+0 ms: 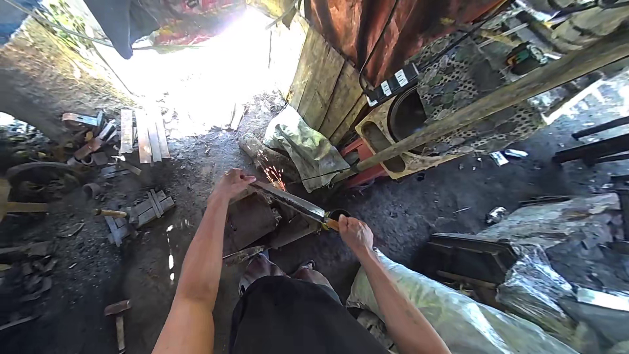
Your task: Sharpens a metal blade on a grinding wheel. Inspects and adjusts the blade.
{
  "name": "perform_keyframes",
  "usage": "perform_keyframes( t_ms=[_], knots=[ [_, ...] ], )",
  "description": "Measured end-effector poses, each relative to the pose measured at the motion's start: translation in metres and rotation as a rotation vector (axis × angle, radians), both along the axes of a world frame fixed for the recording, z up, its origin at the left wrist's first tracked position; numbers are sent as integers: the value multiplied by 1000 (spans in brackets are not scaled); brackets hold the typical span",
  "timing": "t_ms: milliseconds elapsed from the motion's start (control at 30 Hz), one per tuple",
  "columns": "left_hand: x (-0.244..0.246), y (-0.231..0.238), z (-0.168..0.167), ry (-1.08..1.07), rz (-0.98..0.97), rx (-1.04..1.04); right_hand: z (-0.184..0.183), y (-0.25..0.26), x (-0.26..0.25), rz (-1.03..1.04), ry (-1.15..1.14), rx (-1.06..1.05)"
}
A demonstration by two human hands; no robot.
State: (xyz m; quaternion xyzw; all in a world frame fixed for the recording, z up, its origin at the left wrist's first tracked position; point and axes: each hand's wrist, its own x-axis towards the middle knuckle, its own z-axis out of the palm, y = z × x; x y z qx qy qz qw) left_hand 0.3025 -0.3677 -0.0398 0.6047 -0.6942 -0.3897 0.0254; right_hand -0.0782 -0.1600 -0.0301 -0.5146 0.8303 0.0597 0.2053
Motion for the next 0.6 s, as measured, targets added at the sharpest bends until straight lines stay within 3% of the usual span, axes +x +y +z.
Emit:
perform_keyframes(
  t_ms=[167, 267, 500, 600],
  knots=[
    [62, -15, 15, -85, 164, 4, 6, -52, 47, 98, -54, 6],
    [68, -18, 16, -98, 178, 24, 1, -53, 47, 103, -53, -18],
    [-19, 7, 16, -2, 23, 51, 0, 20, -16, -45, -7, 28],
    [-47, 18, 8, -54, -97, 36, 7, 55, -44, -82, -98, 64]
  ],
)
